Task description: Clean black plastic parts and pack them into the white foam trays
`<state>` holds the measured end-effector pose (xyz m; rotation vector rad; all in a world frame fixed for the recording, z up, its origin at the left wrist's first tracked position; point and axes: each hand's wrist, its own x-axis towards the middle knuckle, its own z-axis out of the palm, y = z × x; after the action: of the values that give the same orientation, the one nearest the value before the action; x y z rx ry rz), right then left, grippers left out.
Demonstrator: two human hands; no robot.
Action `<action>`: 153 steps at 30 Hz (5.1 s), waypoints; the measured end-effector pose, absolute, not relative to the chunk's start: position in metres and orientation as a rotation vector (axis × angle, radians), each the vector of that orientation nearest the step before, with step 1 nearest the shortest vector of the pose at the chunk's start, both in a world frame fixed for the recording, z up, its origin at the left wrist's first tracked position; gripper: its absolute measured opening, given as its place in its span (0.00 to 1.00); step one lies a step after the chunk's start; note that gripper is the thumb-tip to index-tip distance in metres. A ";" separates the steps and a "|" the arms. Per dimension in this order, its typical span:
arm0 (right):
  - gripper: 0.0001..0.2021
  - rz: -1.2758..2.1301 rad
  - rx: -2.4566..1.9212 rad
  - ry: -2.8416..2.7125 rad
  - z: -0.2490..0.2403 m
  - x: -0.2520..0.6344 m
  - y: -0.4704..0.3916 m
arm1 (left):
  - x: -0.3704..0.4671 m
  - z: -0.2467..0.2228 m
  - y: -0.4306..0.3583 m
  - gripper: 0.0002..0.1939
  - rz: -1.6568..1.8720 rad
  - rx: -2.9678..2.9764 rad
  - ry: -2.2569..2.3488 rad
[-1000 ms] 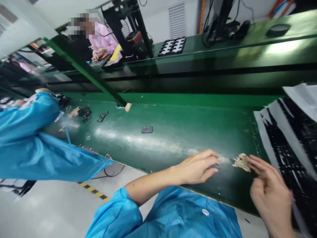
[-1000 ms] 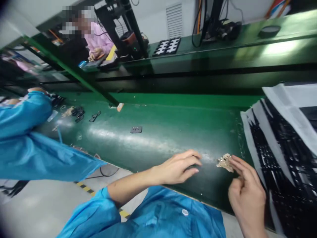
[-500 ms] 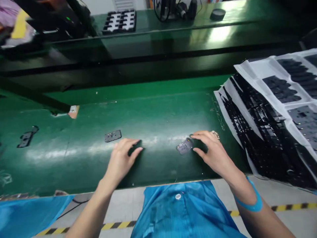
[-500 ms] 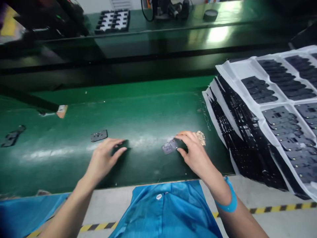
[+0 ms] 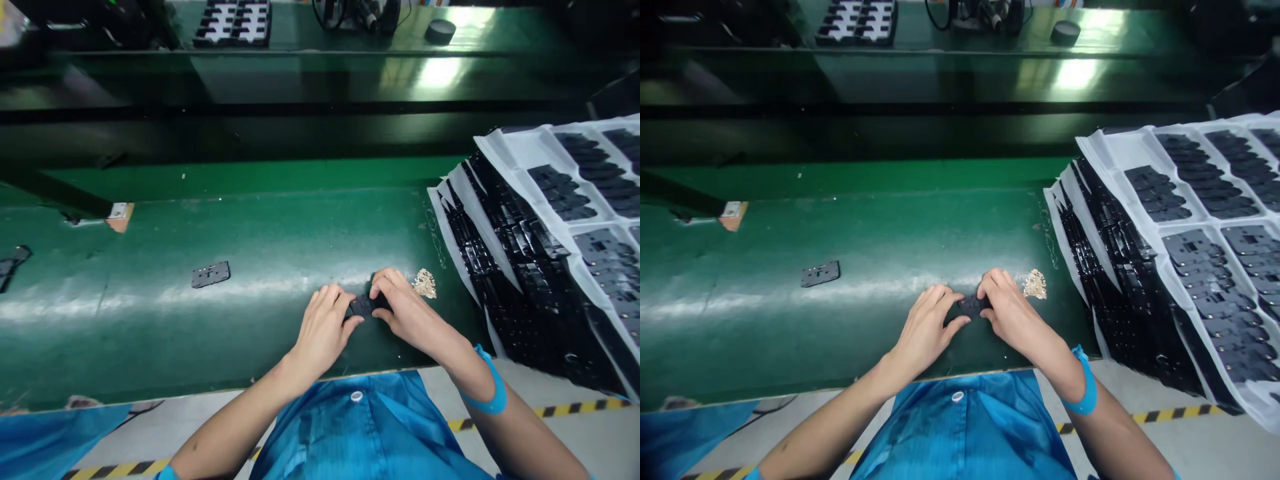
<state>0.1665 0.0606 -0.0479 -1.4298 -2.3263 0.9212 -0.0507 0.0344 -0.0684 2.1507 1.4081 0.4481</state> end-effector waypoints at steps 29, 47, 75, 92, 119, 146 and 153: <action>0.12 1.229 -1.605 -1.624 -0.059 0.140 0.049 | -0.138 -0.051 0.030 0.19 0.825 1.915 1.331; 0.15 1.359 -1.463 -1.641 -0.057 0.126 0.040 | -0.257 -0.014 0.104 0.19 0.322 1.782 1.631; 0.11 1.434 -1.277 -1.240 -0.031 0.112 0.032 | -0.079 -0.030 0.027 0.10 0.764 1.582 1.254; 0.10 1.304 -1.152 -1.217 -0.043 0.147 0.025 | -0.039 -0.032 0.024 0.08 0.715 1.623 1.141; 0.16 1.032 -1.167 -1.523 -0.045 0.152 0.001 | -0.036 -0.047 0.016 0.20 0.899 1.193 1.047; 0.13 0.994 -1.283 -1.293 -0.046 0.167 0.006 | -0.022 -0.036 0.033 0.10 0.667 1.444 1.040; 0.08 0.798 -1.396 -1.044 -0.037 0.198 0.020 | 0.012 -0.038 0.069 0.10 0.530 1.998 1.053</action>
<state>0.1977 0.0205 -0.0373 -1.3963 -1.0436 0.7983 0.0117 0.0689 -0.0378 1.9979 1.0530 0.5296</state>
